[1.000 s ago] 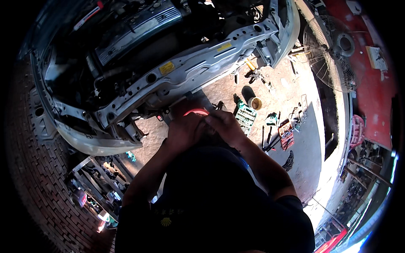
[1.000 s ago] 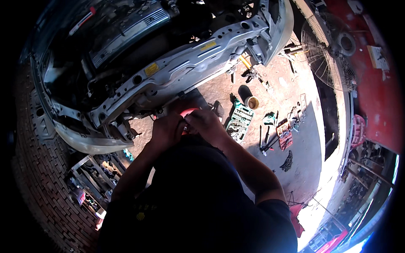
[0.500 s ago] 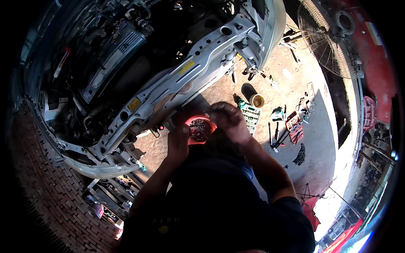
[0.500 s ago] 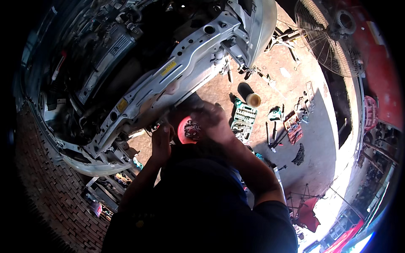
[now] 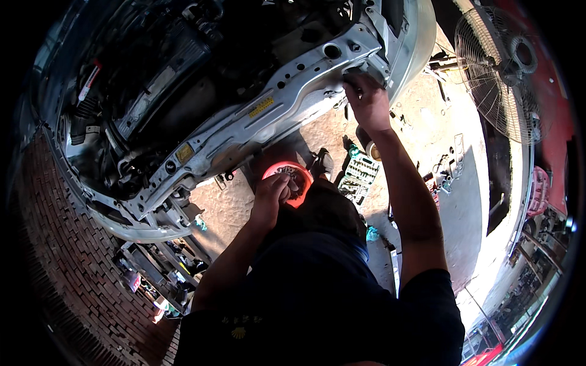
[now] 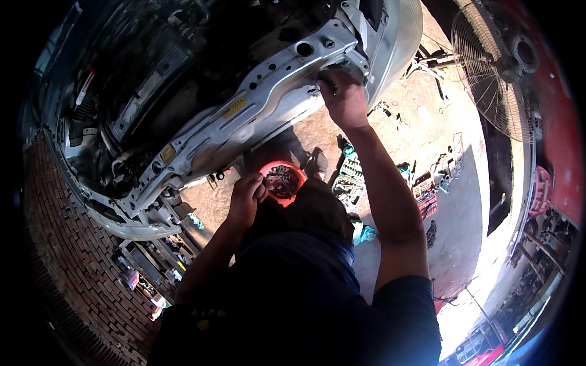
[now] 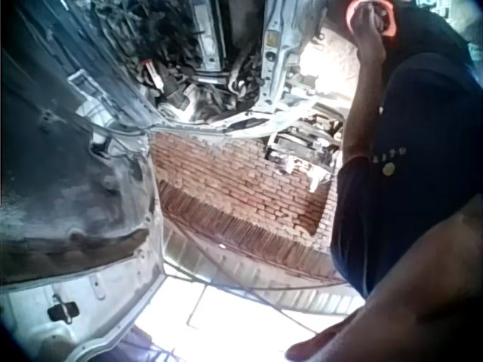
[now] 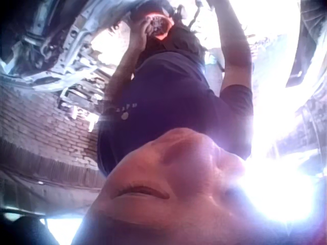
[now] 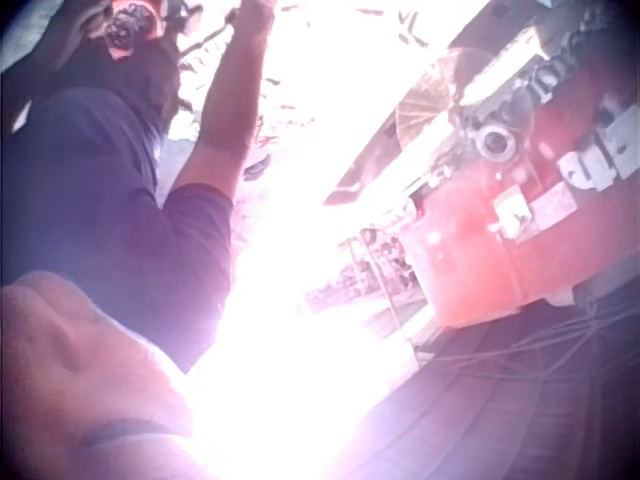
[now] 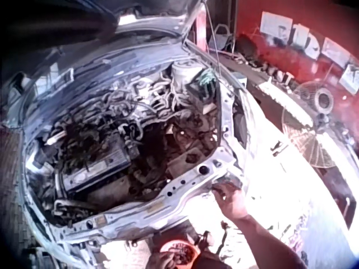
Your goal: The person works on the front section of a car, first manipulating a red bucket of fasteners and then positioning a large metal support beam onto the front chassis.
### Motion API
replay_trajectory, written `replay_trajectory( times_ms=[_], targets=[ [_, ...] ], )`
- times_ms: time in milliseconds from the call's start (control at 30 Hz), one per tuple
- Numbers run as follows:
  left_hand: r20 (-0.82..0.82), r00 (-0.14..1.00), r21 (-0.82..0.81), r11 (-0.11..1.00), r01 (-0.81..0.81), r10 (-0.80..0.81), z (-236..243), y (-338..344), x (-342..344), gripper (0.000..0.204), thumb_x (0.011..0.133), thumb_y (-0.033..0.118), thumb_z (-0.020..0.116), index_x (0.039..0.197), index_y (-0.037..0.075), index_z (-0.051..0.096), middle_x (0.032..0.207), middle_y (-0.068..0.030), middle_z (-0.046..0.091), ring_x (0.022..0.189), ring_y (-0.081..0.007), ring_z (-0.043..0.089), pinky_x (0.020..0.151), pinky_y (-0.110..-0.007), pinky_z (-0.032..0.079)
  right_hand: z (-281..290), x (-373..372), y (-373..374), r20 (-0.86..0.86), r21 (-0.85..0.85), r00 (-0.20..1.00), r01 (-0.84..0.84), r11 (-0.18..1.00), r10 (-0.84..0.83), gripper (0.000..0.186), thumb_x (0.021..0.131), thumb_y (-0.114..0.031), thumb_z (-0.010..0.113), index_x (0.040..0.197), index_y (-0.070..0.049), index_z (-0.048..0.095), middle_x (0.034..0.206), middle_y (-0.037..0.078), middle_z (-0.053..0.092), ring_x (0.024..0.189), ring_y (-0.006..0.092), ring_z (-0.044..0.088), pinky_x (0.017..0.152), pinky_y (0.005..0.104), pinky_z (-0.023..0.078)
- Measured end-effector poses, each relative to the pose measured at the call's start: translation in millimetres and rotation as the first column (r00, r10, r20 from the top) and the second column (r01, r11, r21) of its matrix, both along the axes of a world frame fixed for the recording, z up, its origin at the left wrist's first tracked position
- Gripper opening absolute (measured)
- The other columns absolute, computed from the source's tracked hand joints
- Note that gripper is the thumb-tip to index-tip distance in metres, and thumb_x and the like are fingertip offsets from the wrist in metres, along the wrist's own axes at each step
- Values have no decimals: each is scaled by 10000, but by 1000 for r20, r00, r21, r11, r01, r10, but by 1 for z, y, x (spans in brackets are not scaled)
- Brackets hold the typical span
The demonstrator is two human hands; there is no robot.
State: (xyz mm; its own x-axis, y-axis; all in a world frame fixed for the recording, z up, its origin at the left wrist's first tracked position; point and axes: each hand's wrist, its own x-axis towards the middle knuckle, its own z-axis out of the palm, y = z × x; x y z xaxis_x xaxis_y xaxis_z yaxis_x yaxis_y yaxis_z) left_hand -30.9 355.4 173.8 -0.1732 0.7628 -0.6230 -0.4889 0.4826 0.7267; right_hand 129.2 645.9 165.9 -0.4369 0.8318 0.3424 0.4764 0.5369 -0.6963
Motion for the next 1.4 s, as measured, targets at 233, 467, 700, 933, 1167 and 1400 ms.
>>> replay_trajectory(
  times_ms=[233,467,700,933,1167,1400],
  targets=[
    [380,902,49,969,-243,207,-36,48,25,284,1028,181,480,1082,-44,646,681,37,359,595,-85,344,616,-268,328,-26,13,2,-438,-563,859,-34,826,-264,212,973,-130,664,1126,16,656,973,116,729,896,232,740,777,368,604],
    [546,796,171,895,-411,262,-75,187,53,230,1044,188,518,1206,57,615,828,-2,591,542,-75,415,578,-250,359,-53,24,-21,-538,-750,739,-199,631,-406,218,998,-184,632,1109,3,616,1060,107,698,1004,192,698,876,340,574],
    [720,557,24,788,-616,414,-100,240,82,172,1052,224,498,971,116,604,734,-2,602,503,-107,423,620,-294,425,-39,38,-2,-342,-475,927,-28,880,-155,168,953,-127,671,1063,0,672,946,161,702,858,262,710,769,351,550],
    [484,654,135,689,-712,581,-105,249,97,176,1010,153,608,837,133,580,656,20,546,502,-79,424,478,-224,336,-32,22,17,-151,-21,986,-73,997,69,165,881,-136,712,1014,-40,720,982,134,720,886,353,691,785,423,559],
    [209,765,209,736,-644,609,-100,244,102,217,1014,225,625,836,100,627,661,54,462,591,-51,403,526,-258,344,-36,8,24,-102,107,989,-98,989,109,146,880,-150,708,984,-48,715,951,136,714,866,362,687,749,437,559],
    [293,766,189,751,-633,572,-93,238,97,213,1006,225,633,825,112,631,646,51,464,573,-49,412,524,-243,338,-36,-3,29,171,126,983,-88,988,65,187,890,-281,703,987,-124,733,922,145,709,811,373,706,699,458,588]
  ],
)
